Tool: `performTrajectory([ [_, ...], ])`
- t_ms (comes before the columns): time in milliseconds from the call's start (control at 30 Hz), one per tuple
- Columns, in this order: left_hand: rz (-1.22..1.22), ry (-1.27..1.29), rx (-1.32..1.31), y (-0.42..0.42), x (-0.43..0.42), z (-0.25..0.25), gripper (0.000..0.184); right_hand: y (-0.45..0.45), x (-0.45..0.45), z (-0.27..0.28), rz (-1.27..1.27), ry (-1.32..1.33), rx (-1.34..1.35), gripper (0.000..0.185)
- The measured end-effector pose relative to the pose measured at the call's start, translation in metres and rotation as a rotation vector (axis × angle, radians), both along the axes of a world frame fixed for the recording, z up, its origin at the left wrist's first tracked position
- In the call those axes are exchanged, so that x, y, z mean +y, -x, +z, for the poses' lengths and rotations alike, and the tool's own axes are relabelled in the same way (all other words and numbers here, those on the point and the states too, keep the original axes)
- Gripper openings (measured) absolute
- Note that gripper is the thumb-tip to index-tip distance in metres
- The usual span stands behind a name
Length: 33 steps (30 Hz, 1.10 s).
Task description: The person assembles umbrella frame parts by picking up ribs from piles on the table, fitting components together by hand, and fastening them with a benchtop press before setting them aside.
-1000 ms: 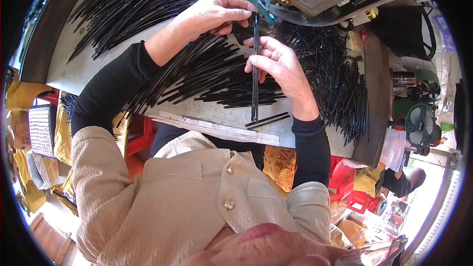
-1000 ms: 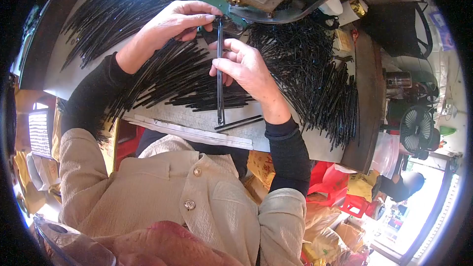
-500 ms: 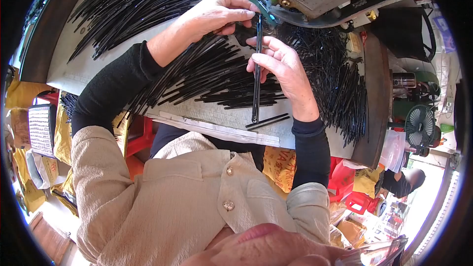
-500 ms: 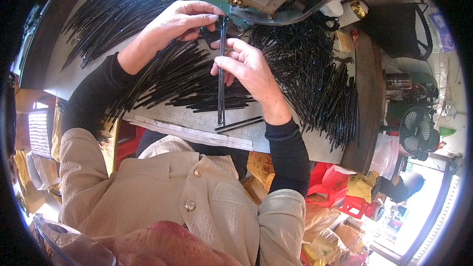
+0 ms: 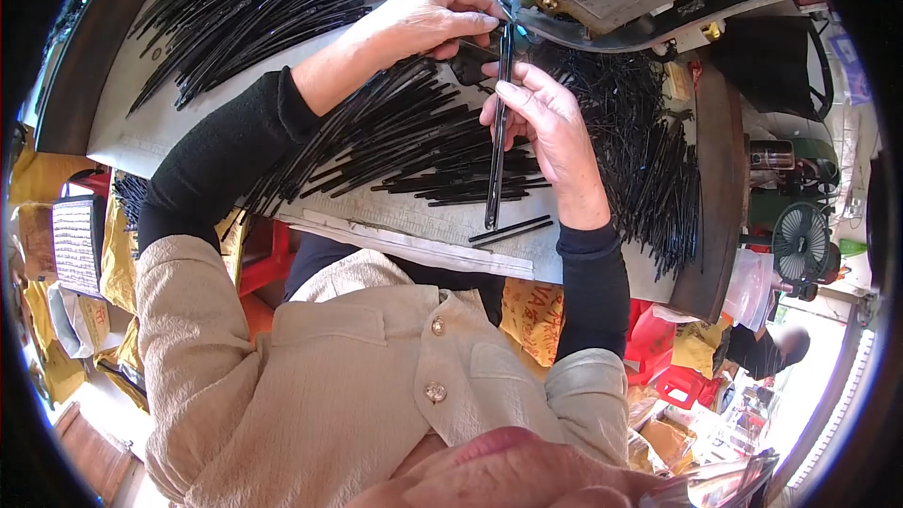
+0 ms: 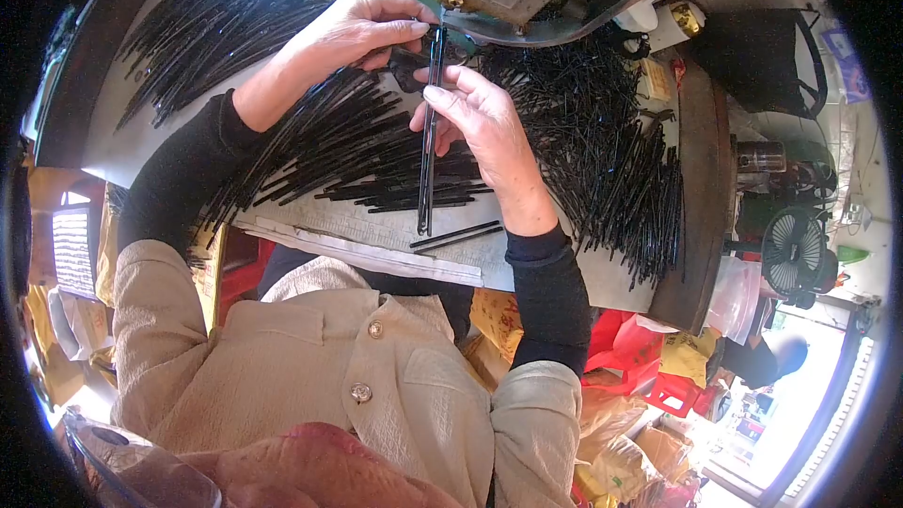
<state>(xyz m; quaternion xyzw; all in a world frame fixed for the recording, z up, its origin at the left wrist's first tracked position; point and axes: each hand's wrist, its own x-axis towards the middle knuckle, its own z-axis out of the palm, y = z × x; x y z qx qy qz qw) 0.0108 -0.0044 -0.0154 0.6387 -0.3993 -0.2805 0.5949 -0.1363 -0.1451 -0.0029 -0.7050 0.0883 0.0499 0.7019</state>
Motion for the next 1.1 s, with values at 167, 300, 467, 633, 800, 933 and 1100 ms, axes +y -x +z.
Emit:
performTrajectory([
  [167,0.029,-0.002,0.102,-0.001,-0.001,-0.004,0.029,-0.001,0.0,-0.001,-0.005,-0.015,0.011,0.034],
  [300,0.139,-0.076,0.128,0.002,0.001,0.001,0.025,-0.001,-0.003,-0.004,-0.022,-0.075,0.037,0.031],
  [467,0.087,-0.126,0.128,0.0,0.001,0.003,0.027,-0.001,-0.002,-0.005,-0.046,-0.101,0.039,0.026],
  [633,0.08,-0.108,0.101,0.003,0.002,0.003,0.032,-0.002,-0.001,-0.005,-0.057,-0.127,0.044,0.024],
  [800,0.018,-0.093,0.105,0.004,0.007,0.01,0.032,-0.001,0.0,-0.006,-0.111,-0.114,0.032,0.019],
  [933,0.008,-0.089,0.187,0.009,0.01,0.016,0.029,-0.002,0.005,-0.003,-0.133,-0.106,0.016,0.019],
  [1100,-0.05,-0.073,0.279,0.008,0.007,0.01,0.031,-0.005,0.008,-0.005,-0.154,-0.108,-0.016,0.022],
])
